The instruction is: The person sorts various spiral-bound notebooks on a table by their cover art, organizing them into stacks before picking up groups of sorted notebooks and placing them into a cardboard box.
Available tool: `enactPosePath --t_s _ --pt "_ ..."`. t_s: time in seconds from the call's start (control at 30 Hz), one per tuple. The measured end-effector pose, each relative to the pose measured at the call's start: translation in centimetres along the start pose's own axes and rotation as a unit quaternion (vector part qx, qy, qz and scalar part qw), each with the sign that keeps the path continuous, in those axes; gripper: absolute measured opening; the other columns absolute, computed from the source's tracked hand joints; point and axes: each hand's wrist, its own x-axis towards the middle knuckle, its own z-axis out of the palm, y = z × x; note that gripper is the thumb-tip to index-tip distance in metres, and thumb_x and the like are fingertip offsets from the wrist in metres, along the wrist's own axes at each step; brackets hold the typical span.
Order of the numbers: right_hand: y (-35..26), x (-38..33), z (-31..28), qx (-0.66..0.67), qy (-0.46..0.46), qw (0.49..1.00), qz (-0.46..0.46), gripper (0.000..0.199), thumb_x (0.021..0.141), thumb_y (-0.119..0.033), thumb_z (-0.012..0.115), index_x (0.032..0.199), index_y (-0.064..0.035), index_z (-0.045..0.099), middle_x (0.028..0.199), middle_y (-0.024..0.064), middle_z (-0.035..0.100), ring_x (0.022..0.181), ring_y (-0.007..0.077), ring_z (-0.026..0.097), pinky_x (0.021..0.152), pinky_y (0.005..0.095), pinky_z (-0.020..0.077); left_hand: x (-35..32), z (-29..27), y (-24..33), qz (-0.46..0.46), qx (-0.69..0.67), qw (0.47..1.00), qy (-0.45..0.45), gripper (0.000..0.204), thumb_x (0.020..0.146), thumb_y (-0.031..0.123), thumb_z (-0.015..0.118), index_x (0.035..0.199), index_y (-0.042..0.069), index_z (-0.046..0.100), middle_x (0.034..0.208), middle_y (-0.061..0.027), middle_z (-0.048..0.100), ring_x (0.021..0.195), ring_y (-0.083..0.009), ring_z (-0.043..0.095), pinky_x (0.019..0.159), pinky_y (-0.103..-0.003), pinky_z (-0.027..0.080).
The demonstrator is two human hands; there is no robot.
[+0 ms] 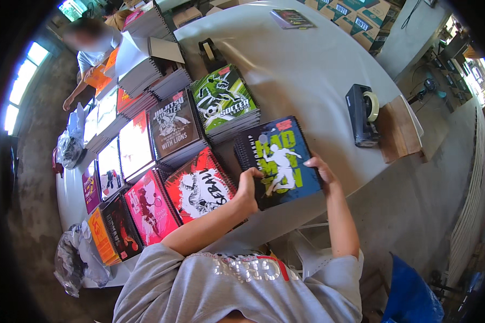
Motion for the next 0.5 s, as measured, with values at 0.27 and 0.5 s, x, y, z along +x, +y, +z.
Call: enactPosePath --t_s 0.27,0.5 --pt "-1.4 2.1 0.1 -0.091 0.001 0.989 0.114 0.055 0.064 -0.026 0.060 0.113 -0.0015 0.051 0.094 0.0093 0.060 0.078 0.0193 0.059 0.071 0.0307 0.0494 -9.9 -0.1 2.7 0.379 0.140 0.906 -0.125 0.078 0.075 0.007 0.051 0.141 0.004 0.009 0.142 -0.0129 0.025 0.131 -0.0205 0.021 0.105 -0.028 0.016" --pt "-4.6 0.5 0.9 -0.302 0.040 0.909 -0.284 0.073 0.074 -0.022 0.060 0.137 -0.0059 0.027 0.141 0.0134 0.028 0.133 0.0250 0.021 0.108 0.0388 0.0136 -22.4 -14.6 4.4 0.716 0.215 0.660 0.075 0.059 0.077 0.002 0.061 0.131 0.008 0.035 0.132 -0.0080 0.038 0.129 -0.0179 0.029 0.106 -0.034 0.019"
